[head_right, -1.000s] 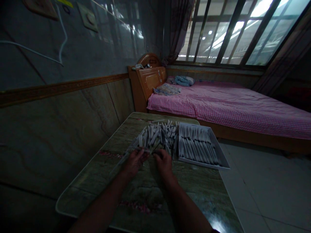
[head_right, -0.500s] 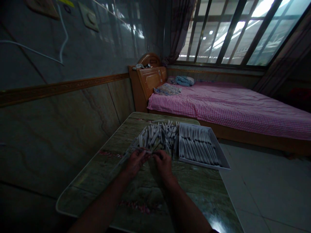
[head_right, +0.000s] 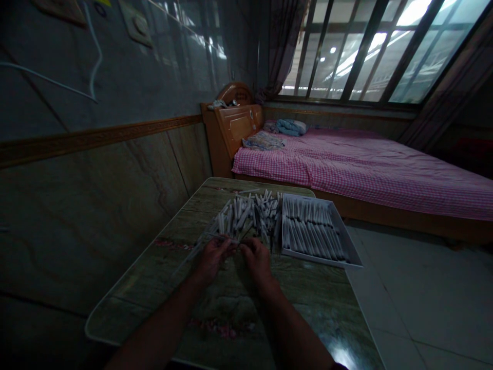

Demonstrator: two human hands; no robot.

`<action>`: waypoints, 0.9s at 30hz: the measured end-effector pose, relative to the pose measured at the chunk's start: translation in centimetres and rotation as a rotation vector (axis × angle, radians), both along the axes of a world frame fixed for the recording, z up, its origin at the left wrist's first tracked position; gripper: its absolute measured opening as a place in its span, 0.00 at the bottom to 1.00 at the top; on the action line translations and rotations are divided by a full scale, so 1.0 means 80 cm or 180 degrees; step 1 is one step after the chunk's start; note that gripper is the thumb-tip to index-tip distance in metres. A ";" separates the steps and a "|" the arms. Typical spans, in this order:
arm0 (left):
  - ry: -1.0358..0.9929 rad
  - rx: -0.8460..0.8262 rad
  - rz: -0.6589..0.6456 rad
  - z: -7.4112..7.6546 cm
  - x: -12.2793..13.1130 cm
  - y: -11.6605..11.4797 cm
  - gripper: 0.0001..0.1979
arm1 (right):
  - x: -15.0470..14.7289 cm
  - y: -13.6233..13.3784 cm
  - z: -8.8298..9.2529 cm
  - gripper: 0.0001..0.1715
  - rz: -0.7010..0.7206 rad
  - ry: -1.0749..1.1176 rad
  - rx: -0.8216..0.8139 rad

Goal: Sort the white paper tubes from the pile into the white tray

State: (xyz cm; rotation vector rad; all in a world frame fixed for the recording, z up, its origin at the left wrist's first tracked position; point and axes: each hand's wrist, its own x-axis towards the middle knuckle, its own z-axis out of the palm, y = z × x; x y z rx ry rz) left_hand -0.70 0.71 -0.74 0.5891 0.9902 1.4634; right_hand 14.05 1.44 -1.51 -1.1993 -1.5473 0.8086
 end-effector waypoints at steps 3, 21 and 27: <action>0.0078 0.0003 0.0063 0.001 0.000 -0.001 0.24 | -0.001 -0.002 0.000 0.12 0.0017 -0.0484 0.0175; 0.0245 0.0078 -0.0050 0.005 0.003 -0.005 0.23 | 0.001 -0.004 -0.003 0.23 0.0109 -0.0999 0.0216; 0.0291 0.0041 -0.0074 0.003 0.002 -0.005 0.23 | 0.000 -0.005 -0.008 0.16 -0.0014 -0.1217 0.0490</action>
